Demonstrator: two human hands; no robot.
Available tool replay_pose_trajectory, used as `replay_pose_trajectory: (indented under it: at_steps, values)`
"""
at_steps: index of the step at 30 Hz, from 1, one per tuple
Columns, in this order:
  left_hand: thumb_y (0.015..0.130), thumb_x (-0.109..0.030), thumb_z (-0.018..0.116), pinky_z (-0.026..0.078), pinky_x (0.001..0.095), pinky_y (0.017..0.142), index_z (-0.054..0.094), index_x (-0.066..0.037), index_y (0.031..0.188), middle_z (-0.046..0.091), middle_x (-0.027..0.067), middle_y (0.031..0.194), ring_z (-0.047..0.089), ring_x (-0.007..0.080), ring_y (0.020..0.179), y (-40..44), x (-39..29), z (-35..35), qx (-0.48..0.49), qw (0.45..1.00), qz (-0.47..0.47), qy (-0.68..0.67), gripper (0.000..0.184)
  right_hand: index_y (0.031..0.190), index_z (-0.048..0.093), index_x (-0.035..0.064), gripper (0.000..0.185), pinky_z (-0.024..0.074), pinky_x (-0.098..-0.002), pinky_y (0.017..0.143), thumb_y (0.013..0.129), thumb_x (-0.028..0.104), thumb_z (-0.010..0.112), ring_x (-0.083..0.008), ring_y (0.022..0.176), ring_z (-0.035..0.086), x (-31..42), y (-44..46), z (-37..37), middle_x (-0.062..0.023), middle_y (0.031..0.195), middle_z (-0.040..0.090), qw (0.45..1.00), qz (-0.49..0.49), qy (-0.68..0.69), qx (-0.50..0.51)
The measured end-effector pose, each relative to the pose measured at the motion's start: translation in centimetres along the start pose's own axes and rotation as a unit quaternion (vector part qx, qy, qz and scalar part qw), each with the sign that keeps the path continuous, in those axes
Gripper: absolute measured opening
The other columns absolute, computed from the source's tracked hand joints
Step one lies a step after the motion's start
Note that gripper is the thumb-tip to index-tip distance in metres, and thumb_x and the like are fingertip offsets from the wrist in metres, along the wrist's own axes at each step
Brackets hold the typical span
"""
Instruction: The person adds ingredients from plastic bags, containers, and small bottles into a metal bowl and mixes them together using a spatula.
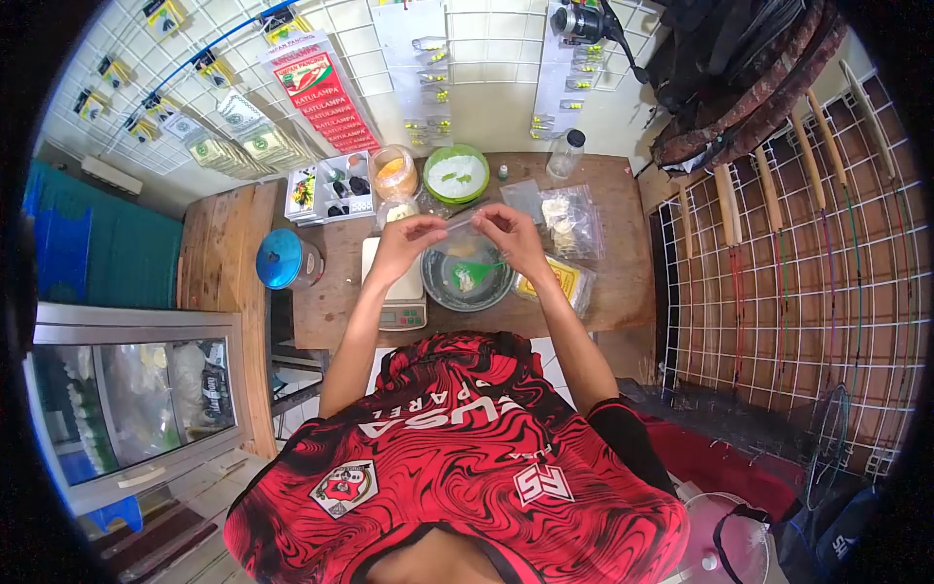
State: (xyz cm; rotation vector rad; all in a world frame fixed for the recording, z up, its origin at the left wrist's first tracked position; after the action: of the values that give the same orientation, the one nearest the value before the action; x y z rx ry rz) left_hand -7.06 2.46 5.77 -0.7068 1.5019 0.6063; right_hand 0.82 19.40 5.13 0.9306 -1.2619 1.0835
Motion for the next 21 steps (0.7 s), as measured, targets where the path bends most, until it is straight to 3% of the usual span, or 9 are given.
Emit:
replay_pose_trajectory:
  at_steps: [7,13,16,21]
  values:
    - [0.082,-0.008,0.063,0.046,0.0213,0.069,0.064,0.001,0.096,0.065,0.0045,0.083,0.057,0.008,0.075,-0.9,1.8,-0.8,-0.037,0.997,-0.01,-0.06,0.017,0.093,0.06,-0.0008,0.017,0.0453,-0.0213,0.067,0.086,0.015,0.06,-0.0072,0.073,0.056,-0.4,-0.1,-0.7,-0.0004,0.079,0.061,1.0,-0.015,0.0,-0.013]
    - [0.08,-0.007,0.064,0.046,0.0212,0.067,0.065,0.001,0.093,0.065,0.0041,0.082,0.057,0.0078,0.074,-1.0,1.9,-0.6,-0.062,0.997,-0.02,-0.029,0.014,0.092,0.06,-0.0012,0.017,0.0458,-0.0219,0.069,0.087,0.014,0.059,-0.0075,0.075,0.057,-0.4,-0.2,-1.1,-0.001,0.081,0.061,1.0,-0.003,0.009,-0.01]
    - [0.08,-0.006,0.064,0.046,0.0212,0.067,0.066,0.0,0.09,0.065,0.0036,0.081,0.057,0.0075,0.073,-1.1,1.5,-0.9,-0.081,0.996,0.021,-0.001,0.012,0.093,0.061,-0.0007,0.017,0.0458,-0.0222,0.07,0.085,0.015,0.06,-0.0087,0.075,0.058,-0.2,-0.5,-1.0,-0.0035,0.08,0.063,1.0,0.003,0.014,-0.009]
    - [0.081,-0.007,0.064,0.046,0.0214,0.067,0.065,0.001,0.088,0.064,0.0032,0.079,0.058,0.008,0.072,-1.0,0.6,-1.0,-0.079,0.994,0.051,0.057,0.01,0.091,0.065,-0.0008,0.015,0.0458,-0.0208,0.069,0.08,0.01,0.066,-0.008,0.076,0.057,-0.1,-0.6,-0.5,-0.0023,0.084,0.064,0.992,-0.016,-0.12,0.044]
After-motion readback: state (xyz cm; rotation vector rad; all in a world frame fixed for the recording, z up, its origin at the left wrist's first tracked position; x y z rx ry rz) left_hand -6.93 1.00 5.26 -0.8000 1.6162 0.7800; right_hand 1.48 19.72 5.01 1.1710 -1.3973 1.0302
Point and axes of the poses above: each hand's wrist, its own y-axis towards the middle knuckle, its own z-axis out of the palm, x = y × z, the point moved 5 cm from there along y, towards the middle knuckle
